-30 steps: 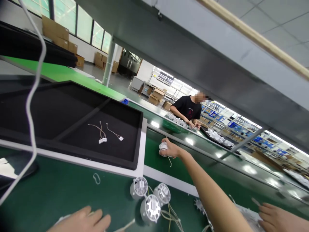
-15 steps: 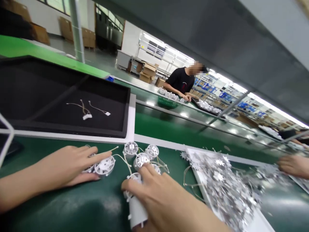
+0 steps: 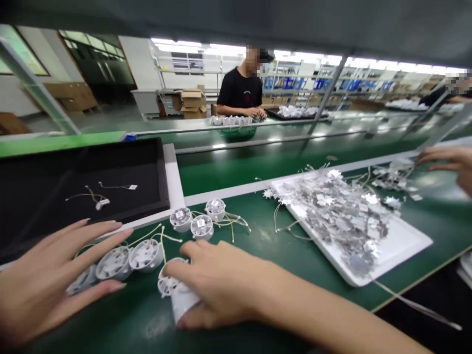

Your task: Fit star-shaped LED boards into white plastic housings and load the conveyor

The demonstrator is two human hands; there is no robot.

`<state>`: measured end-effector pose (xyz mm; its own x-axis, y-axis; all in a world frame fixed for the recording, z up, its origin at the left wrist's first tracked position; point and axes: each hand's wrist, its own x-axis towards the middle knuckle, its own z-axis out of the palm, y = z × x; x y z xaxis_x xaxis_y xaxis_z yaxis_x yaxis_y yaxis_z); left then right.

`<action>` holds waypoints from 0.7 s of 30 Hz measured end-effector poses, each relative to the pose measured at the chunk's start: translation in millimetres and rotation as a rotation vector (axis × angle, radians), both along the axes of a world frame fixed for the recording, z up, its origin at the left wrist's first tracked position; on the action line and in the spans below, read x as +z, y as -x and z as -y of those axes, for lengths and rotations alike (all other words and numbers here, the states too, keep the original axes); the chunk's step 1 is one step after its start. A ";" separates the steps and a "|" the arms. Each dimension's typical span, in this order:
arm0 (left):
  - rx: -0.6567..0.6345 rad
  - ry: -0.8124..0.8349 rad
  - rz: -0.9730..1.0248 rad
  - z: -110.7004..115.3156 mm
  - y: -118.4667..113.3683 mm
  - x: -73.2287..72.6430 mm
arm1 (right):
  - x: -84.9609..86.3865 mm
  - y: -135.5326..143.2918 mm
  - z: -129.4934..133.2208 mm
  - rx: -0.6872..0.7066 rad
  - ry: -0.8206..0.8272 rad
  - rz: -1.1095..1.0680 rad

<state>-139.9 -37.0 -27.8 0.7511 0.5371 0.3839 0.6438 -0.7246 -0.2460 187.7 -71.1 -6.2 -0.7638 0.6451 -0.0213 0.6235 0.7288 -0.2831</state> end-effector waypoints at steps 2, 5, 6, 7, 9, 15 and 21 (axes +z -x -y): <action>-0.043 0.056 0.005 6.3 -7.2 7.7 | -0.3 -7.1 -7.8 -0.081 0.060 -0.101; -0.086 0.153 0.019 8.8 -25.8 9.1 | -4.0 -13.8 -19.2 -0.161 0.179 -0.244; -0.087 0.183 0.015 7.8 -32.8 7.5 | -5.3 -15.0 -22.0 -0.167 0.216 -0.266; -0.094 0.203 0.015 6.1 -39.8 5.2 | -6.6 -16.2 -24.0 -0.165 0.253 -0.271; -0.128 0.222 0.018 2.5 -52.4 -0.5 | -8.6 -19.4 -25.5 -0.148 0.317 -0.257; -0.267 0.277 0.045 4.2 -73.9 -18.0 | -13.7 -34.7 -18.0 -0.157 0.388 -0.187; -0.397 0.342 0.165 12.0 -84.2 -22.4 | -14.4 -39.4 -13.5 -0.109 0.278 -0.139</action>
